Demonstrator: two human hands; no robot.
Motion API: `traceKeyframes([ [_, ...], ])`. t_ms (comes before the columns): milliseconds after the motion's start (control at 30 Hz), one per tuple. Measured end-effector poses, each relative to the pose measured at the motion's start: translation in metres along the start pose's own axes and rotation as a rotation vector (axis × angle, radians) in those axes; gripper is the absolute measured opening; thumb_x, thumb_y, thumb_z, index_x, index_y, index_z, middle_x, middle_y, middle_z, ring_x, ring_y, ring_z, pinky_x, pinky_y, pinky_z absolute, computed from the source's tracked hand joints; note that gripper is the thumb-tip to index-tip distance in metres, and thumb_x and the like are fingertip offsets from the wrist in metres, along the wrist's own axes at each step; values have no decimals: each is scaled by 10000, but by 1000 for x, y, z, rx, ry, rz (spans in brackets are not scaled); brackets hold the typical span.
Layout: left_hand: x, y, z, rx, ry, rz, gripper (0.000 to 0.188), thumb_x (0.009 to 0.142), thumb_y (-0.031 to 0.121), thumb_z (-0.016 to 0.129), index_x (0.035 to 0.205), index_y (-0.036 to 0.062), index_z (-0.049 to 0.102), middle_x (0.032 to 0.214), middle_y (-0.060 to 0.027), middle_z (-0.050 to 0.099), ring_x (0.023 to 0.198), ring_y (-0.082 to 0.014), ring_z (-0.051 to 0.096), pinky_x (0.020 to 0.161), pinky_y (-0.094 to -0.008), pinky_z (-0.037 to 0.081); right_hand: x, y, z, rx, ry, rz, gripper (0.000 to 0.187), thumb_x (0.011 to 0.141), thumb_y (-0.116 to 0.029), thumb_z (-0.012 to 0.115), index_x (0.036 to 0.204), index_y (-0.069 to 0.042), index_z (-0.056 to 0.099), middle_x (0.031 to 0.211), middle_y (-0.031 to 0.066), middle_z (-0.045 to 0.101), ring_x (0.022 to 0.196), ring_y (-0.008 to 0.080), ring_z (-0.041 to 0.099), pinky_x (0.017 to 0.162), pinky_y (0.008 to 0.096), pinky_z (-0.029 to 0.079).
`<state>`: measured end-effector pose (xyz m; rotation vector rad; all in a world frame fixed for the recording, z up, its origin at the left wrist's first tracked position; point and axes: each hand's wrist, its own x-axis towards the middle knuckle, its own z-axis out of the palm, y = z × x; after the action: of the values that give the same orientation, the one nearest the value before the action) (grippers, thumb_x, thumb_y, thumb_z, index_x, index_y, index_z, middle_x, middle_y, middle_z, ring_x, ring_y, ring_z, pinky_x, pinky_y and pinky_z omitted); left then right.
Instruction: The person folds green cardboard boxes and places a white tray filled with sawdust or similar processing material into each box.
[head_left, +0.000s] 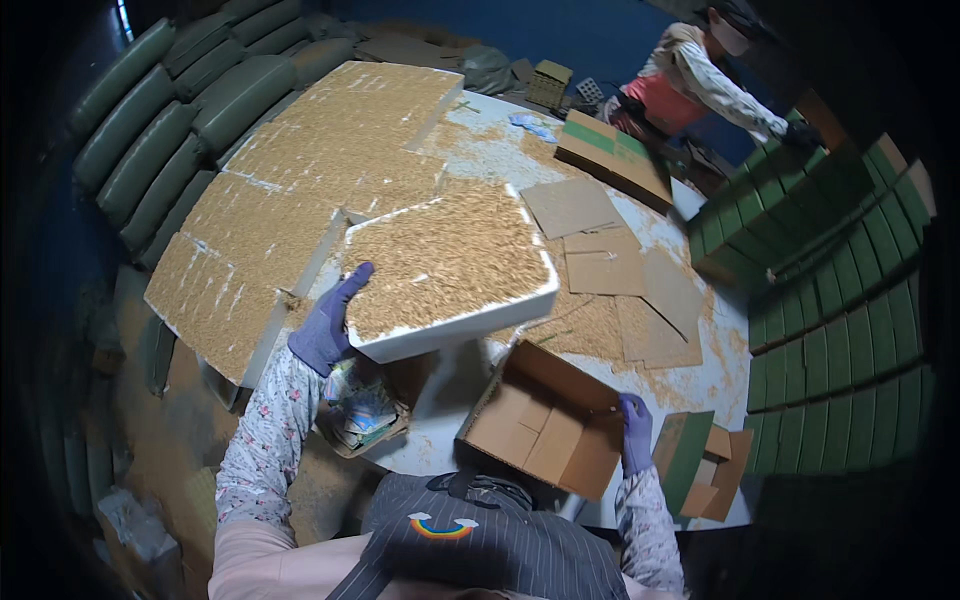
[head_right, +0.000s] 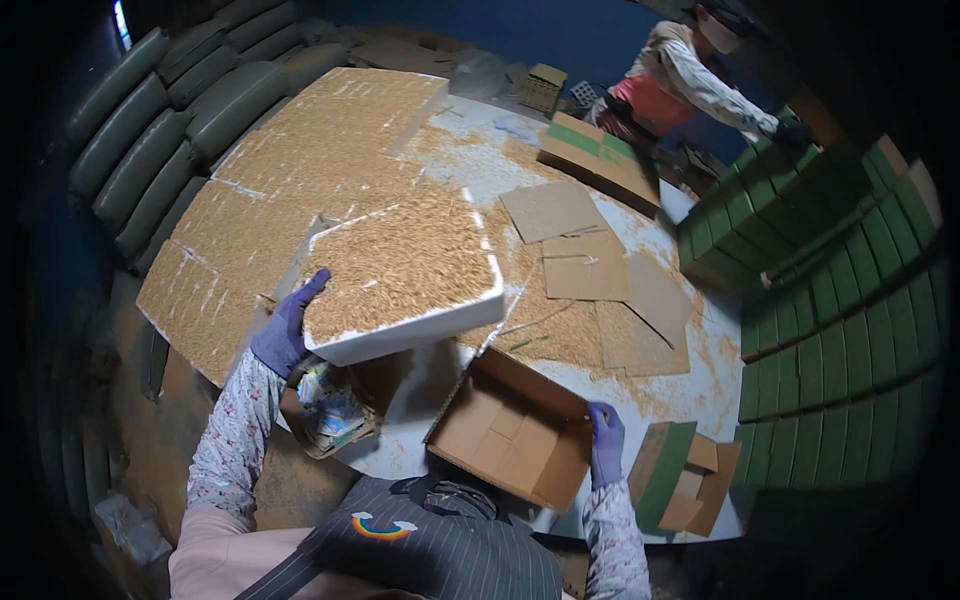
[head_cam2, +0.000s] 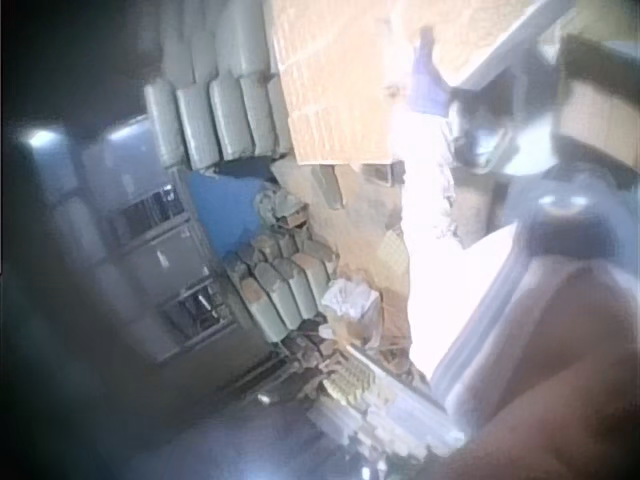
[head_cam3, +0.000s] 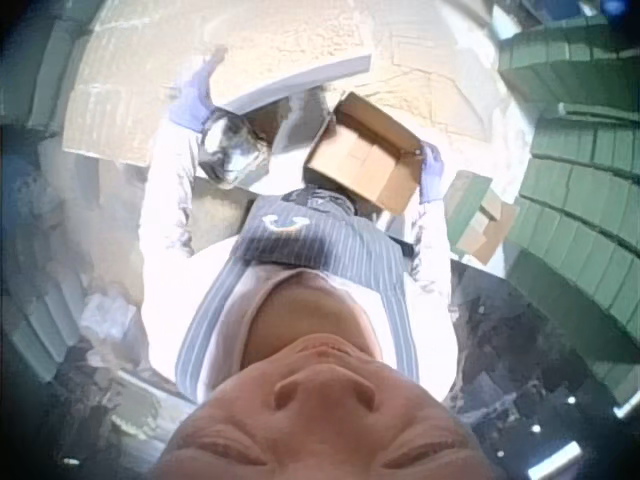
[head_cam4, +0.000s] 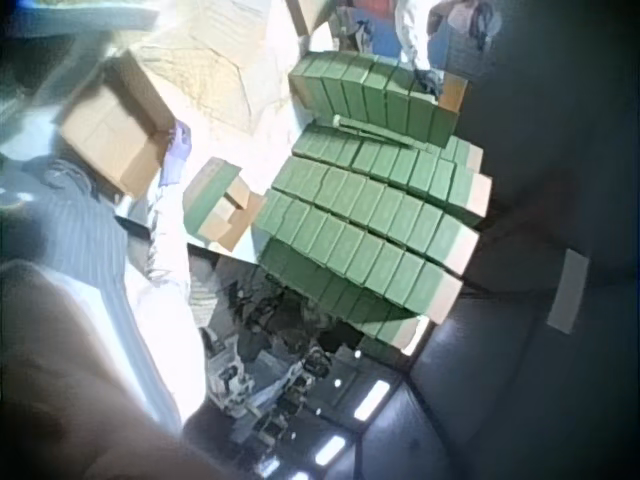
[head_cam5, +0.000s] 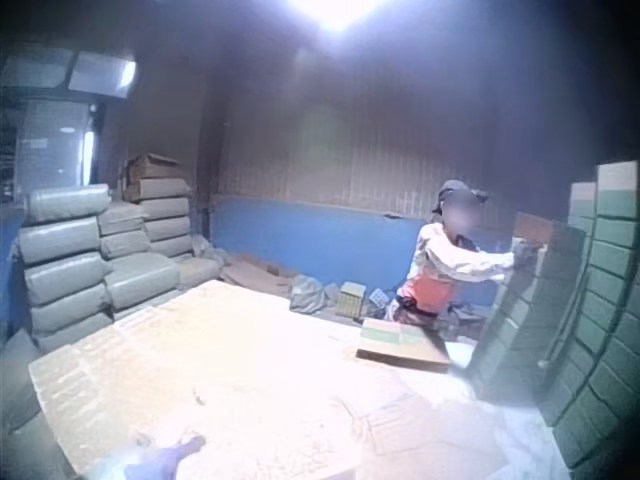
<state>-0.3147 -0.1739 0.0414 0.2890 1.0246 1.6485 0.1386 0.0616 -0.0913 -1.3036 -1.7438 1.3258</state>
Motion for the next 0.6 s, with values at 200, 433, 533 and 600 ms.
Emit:
traceKeyframes([
  [200, 17, -113, 119, 248, -56, 70, 890, 864, 302, 628, 1445, 118, -21, 1409, -176, 314, 1240, -219, 394, 996, -335, 376, 62, -33, 3, 45, -274, -23, 234, 913, -169, 508, 1039, -10, 626, 927, 74, 649, 840, 132, 593, 755, 248, 470],
  [433, -11, -153, 109, 181, -126, -99, 917, 863, 295, 638, 1471, 169, -36, 1436, -151, 285, 1262, -226, 360, 1000, -366, 380, 19, -45, 3, 518, -255, 352, 246, 918, -150, 486, 1054, 4, 620, 967, 75, 651, 874, 139, 600, 789, 250, 472],
  [533, -27, -141, 97, 377, -183, -120, 906, 866, 299, 629, 1472, 159, -30, 1465, -147, 231, 1289, -222, 326, 1028, -351, 343, 18, -20, 5, 283, -251, 82, 253, 924, -139, 469, 1058, 13, 621, 988, 76, 649, 887, 134, 599, 793, 247, 471],
  [600, -28, -156, 84, 499, -153, -95, 896, 859, 275, 629, 1472, 122, -7, 1489, -141, 184, 1315, -212, 281, 1065, -333, 275, 9, -11, 16, 249, -244, 22, 259, 931, -136, 460, 1057, 18, 626, 989, 69, 648, 878, 122, 592, 793, 236, 462],
])
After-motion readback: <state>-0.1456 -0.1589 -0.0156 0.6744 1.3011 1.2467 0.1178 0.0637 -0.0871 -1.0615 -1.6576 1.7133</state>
